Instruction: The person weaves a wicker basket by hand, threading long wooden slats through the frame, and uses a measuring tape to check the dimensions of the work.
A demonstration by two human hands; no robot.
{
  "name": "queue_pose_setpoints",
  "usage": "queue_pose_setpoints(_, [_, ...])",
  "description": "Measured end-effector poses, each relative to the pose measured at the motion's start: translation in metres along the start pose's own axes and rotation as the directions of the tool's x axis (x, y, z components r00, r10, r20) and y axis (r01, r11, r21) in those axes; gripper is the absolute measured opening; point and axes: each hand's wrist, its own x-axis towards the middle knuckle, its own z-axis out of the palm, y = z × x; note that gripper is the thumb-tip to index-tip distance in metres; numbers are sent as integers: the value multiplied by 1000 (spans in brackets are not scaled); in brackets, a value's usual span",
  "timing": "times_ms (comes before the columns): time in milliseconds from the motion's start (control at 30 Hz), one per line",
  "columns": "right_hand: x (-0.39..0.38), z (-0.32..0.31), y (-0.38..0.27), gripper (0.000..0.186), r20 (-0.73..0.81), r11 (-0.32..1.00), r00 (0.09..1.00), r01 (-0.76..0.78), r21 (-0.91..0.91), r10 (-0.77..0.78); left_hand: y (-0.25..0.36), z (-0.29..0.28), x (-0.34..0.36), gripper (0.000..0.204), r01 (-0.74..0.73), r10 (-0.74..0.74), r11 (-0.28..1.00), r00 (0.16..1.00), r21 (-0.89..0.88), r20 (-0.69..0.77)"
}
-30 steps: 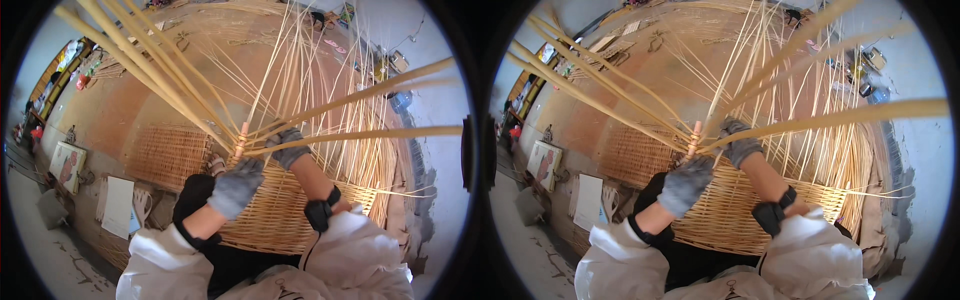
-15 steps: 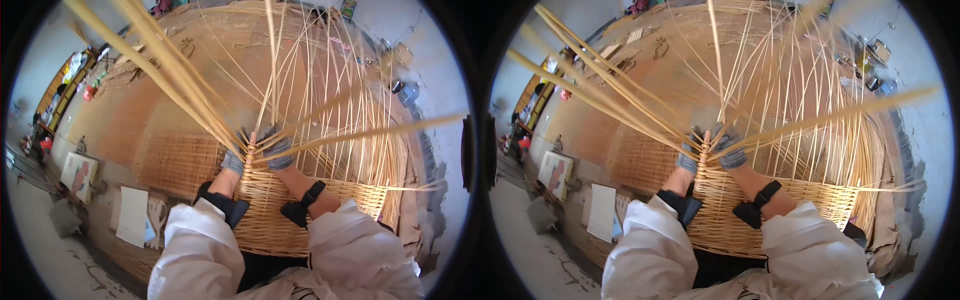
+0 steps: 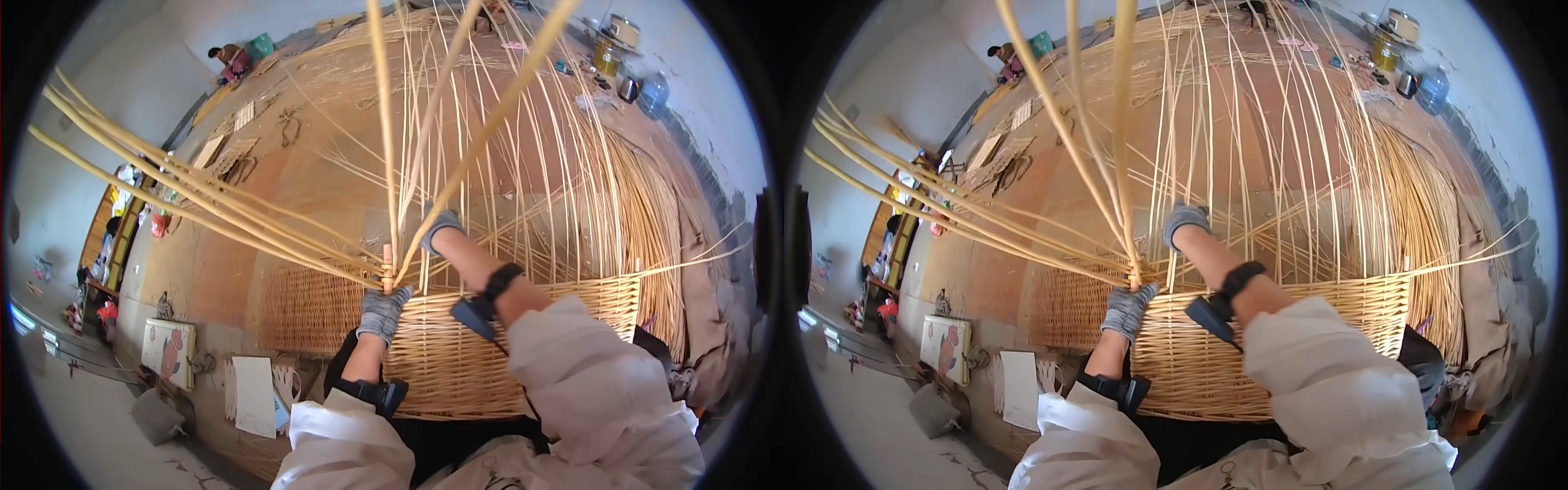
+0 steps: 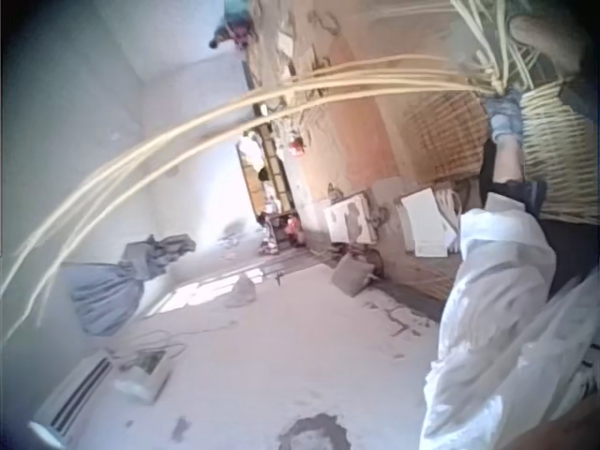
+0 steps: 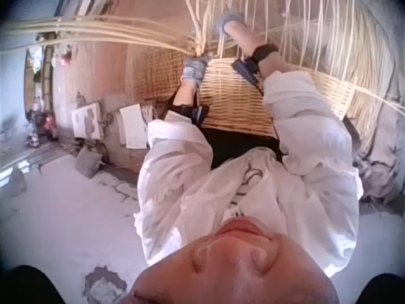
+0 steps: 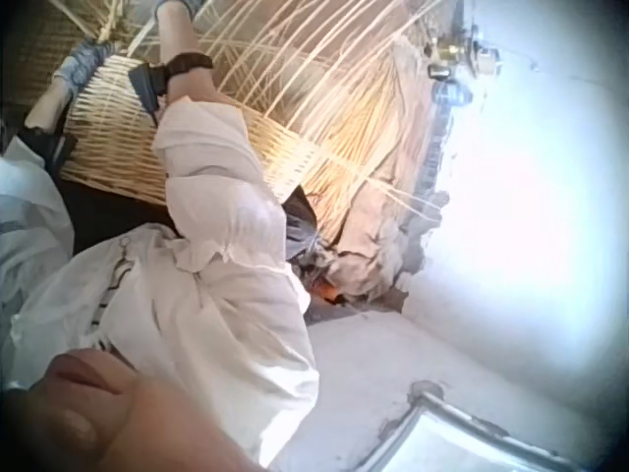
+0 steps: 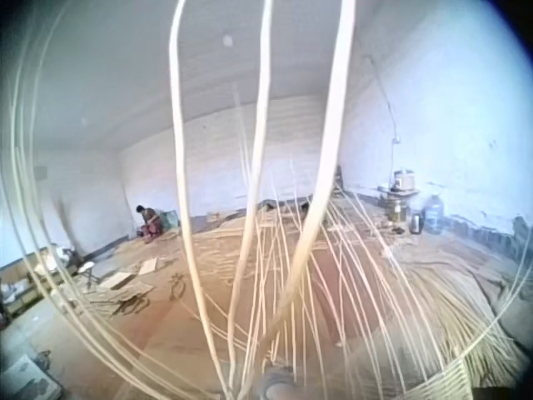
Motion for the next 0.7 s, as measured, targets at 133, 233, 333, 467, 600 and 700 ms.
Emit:
queue_pose_setpoints(133, [20, 20, 4, 44, -15, 478, 942, -156, 864, 335, 1, 7, -2, 31, -22, 15, 987, 999, -160, -44])
queue_pose_setpoints(233, [-5, 10, 17, 43, -7, -58, 944, 27, 998, 330, 8, 1, -3, 35, 58, -59, 987, 998, -148, -4])
queue_pose_setpoints(333, [-57, 53, 33, 23, -548, 67, 759, 563, 823, 353, -1, -4, 6, 38, 67, -72, 989, 997, -135, -30])
queue_pose_setpoints(467, [-126, 81, 37, 9, -330, -770, 863, 494, 404, 381, -3, -21, 0, 46, 31, -32, 999, 997, -27, -64])
queue_pose_setpoints(600, [-121, 93, 79, 11, -355, -714, 786, 613, 339, 506, 62, 37, -112, 46, -640, 527, 653, 768, -405, -364])
queue_pose_setpoints(700, [-140, 82, 65, 6, -228, -678, 774, 629, 379, 591, 69, 27, -104, 42, -812, 831, 334, 493, 479, 258])
